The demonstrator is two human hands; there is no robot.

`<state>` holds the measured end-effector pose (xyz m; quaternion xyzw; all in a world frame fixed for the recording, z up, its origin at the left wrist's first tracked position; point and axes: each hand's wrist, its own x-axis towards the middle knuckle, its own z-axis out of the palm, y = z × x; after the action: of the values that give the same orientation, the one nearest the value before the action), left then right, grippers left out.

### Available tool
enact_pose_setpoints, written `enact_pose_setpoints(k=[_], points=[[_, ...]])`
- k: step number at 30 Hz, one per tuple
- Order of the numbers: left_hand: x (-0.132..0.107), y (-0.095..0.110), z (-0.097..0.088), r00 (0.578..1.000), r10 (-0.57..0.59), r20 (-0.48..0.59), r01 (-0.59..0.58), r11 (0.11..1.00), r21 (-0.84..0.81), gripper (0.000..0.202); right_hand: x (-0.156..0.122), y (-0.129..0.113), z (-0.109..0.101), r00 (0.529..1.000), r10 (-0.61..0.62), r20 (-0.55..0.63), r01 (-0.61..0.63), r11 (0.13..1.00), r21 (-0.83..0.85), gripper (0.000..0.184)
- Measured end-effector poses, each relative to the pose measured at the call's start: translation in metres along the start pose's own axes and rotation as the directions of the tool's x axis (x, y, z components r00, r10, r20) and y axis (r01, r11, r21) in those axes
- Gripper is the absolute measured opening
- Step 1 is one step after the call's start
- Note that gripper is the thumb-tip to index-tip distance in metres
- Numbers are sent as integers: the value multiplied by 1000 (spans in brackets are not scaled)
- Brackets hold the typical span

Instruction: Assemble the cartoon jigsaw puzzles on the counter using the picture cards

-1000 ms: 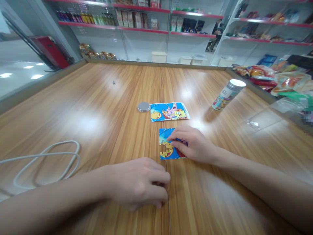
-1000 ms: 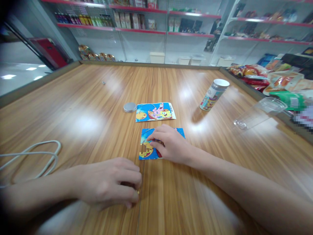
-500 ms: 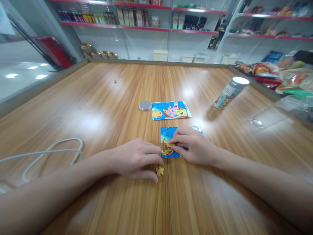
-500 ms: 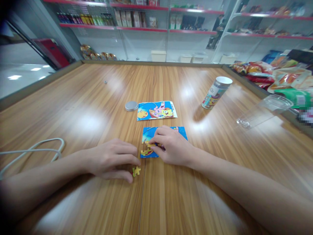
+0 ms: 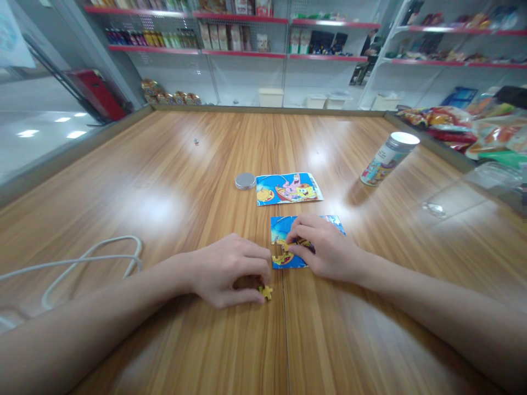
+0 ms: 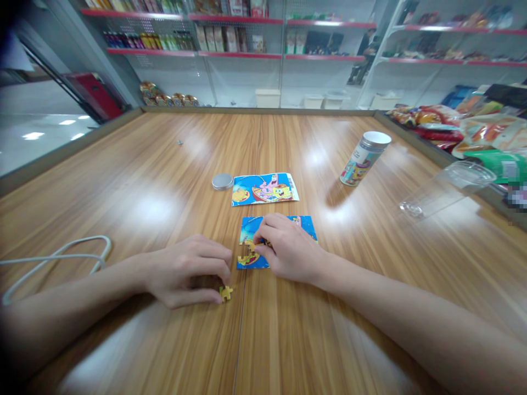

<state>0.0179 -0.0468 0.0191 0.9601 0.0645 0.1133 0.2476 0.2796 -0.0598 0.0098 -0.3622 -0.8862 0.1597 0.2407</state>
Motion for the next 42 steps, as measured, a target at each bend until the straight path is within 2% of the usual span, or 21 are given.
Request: enact_pose_setpoints(k=[3, 6, 8, 11, 17, 19, 23, 26, 29, 34, 42], points=[[0, -3, 3, 987, -41, -153, 51, 997, 62, 16, 1, -1, 0, 1000, 17, 10, -17, 1000, 9, 4], [4, -6, 7, 922, -155, -354, 222, 962, 156, 29, 1, -4, -1, 999, 38, 11, -38, 999, 16, 9], [8, -6, 10, 885, -229, -405, 327, 925, 194, 44, 2, -6, -2, 999, 31, -4, -31, 999, 26, 16], [12, -6, 13, 880, -287, -378, 385, 898, 212, 46, 4, -13, 0, 998, 34, -56, -29, 996, 86, 19], [13, -5, 14, 880, -319, -351, 396, 901, 175, 41, 9, -23, 14, 963, 233, -137, -206, 961, 186, 9], [13, -4, 14, 879, -321, -353, 398, 901, 172, 41, 8, -22, 16, 966, 218, -138, -196, 968, 157, 9], [13, -4, 13, 884, -311, -348, 386, 906, 171, 46, 4, -18, 15, 986, 85, -140, -72, 993, 96, 8], [13, -3, 13, 884, -318, -344, 392, 904, 170, 53, 3, -16, 13, 996, 10, -94, -6, 999, 46, 14], [13, -2, 13, 878, -325, -351, 399, 902, 162, 52, 4, -17, 12, 999, 16, -42, -15, 1000, 20, 16], [14, -2, 13, 879, -323, -351, 390, 910, 138, 49, 7, -17, 12, 998, 55, -21, -54, 998, 38, 21], [16, 0, 11, 863, -369, -344, 426, 899, 105, 43, 13, -19, 10, 995, 94, -33, -90, 991, 97, 13]])
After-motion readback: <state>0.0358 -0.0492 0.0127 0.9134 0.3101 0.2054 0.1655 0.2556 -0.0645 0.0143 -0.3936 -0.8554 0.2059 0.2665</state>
